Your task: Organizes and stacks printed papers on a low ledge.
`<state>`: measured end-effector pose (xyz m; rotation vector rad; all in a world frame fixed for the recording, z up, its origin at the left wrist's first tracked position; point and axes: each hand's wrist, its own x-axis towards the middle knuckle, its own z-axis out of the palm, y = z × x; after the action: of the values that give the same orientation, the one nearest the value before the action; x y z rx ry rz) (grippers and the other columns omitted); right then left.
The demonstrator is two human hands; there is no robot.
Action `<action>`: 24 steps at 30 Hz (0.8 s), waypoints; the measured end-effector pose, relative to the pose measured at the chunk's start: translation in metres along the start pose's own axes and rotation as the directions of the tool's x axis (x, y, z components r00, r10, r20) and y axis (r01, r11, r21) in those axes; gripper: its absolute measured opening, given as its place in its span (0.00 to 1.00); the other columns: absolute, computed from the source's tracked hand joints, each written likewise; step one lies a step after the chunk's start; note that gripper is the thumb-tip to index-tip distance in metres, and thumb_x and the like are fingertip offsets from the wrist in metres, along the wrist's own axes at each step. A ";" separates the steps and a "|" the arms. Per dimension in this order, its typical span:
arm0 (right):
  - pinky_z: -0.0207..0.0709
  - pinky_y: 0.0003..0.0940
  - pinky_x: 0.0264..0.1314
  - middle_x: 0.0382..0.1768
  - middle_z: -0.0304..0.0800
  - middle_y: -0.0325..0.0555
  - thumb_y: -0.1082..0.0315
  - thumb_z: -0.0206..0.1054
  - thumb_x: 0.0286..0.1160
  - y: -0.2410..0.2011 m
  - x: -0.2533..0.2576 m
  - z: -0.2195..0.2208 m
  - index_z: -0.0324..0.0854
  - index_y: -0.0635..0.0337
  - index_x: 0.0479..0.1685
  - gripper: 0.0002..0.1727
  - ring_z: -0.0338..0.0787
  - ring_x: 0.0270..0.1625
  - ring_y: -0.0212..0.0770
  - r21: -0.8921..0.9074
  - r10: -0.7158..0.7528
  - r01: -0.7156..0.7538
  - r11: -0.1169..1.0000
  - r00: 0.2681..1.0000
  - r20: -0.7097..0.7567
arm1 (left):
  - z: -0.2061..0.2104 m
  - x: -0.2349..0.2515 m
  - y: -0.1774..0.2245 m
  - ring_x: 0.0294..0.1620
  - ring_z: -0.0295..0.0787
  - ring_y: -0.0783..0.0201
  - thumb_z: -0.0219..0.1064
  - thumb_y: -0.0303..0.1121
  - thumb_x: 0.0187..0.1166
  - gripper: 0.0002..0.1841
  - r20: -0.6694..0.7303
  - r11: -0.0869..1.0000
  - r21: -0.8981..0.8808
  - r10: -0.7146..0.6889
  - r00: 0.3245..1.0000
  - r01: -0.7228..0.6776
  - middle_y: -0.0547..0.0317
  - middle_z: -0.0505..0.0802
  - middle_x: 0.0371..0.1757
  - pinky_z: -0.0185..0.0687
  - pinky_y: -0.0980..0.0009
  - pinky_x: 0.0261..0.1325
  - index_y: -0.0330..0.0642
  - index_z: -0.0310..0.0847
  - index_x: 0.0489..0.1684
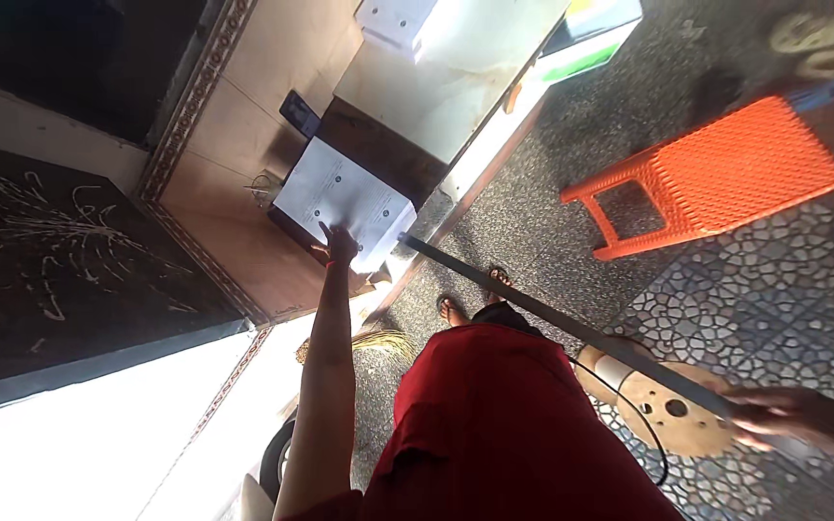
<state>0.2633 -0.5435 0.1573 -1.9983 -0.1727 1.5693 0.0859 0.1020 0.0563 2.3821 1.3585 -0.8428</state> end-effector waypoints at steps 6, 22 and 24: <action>0.86 0.19 0.48 0.28 0.92 0.27 0.87 0.54 0.72 -0.016 -0.071 0.006 0.83 0.69 0.42 0.13 0.92 0.34 0.22 0.236 -0.071 0.093 0.967 0.993 -0.098 | 0.000 -0.002 -0.005 0.94 0.37 0.29 0.64 0.53 0.85 0.38 -0.041 0.994 -0.107 0.031 0.999 -0.035 0.30 0.63 0.89 0.33 0.20 0.82 0.26 0.66 0.82; 0.85 0.29 0.42 0.28 0.92 0.36 0.73 0.61 0.77 -0.219 0.184 0.171 0.87 0.65 0.47 0.10 0.89 0.31 0.30 0.257 -0.542 0.496 0.829 0.826 0.154 | 0.013 -0.008 -0.006 0.93 0.37 0.28 0.80 0.58 0.66 0.53 -0.176 0.978 -0.204 -0.003 0.984 -0.033 0.32 0.58 0.91 0.31 0.14 0.77 0.36 0.59 0.89; 0.85 0.28 0.38 0.27 0.90 0.38 0.75 0.59 0.78 -0.243 0.208 0.189 0.86 0.67 0.45 0.10 0.88 0.28 0.30 0.258 -0.526 0.476 0.841 0.831 0.183 | 0.011 -0.007 -0.006 0.94 0.33 0.30 0.80 0.59 0.66 0.54 -0.146 0.977 -0.210 -0.002 0.989 -0.029 0.34 0.55 0.92 0.28 0.15 0.78 0.38 0.57 0.90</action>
<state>0.2110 -0.1839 0.0815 -1.4353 -0.5703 1.4091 0.0745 0.0950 0.0519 2.3201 1.4067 -0.4997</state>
